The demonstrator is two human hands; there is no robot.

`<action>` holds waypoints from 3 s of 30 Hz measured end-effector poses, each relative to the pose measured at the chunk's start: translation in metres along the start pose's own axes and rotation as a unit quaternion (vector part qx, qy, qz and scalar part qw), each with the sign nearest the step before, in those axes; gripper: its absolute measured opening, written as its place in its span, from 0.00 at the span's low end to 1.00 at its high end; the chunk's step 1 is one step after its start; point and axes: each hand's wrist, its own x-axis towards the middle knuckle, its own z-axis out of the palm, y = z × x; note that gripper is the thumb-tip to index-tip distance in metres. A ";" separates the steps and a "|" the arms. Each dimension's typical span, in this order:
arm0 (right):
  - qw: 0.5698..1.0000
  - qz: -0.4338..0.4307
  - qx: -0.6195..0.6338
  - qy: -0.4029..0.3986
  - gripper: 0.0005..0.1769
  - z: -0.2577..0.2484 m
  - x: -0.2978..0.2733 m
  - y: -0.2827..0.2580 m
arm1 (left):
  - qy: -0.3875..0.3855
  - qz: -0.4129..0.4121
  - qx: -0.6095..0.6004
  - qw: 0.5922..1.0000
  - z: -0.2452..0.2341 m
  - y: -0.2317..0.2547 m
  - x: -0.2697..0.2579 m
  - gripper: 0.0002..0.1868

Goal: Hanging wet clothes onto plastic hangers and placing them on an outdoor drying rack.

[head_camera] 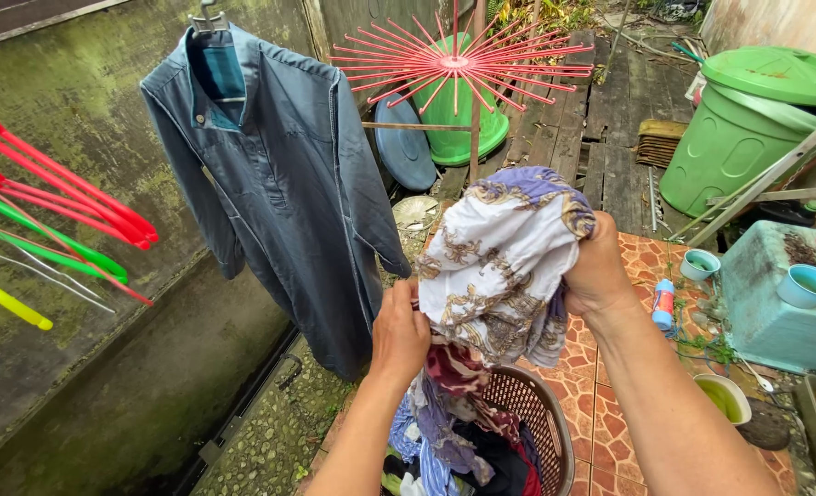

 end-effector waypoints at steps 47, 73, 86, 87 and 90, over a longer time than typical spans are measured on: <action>0.943 0.279 -0.031 -0.178 0.26 -0.005 -0.051 0.146 | -0.162 -0.129 -0.458 0.864 -0.025 0.024 0.012 0.42; 0.842 -0.002 -0.539 -0.013 0.21 -0.025 -0.044 0.107 | -0.130 -0.414 -0.638 0.636 0.007 -0.005 -0.014 0.18; 0.970 0.015 -0.241 -0.009 0.10 -0.046 -0.025 0.108 | -0.066 -0.054 0.024 0.996 -0.015 0.024 -0.002 0.15; 0.971 0.053 -0.231 0.018 0.11 -0.041 -0.021 0.096 | -0.107 -0.076 0.085 0.988 -0.023 0.035 0.001 0.13; 0.883 -0.260 -0.391 0.013 0.12 -0.006 -0.024 0.033 | 0.067 0.110 0.162 0.978 -0.037 0.052 0.009 0.15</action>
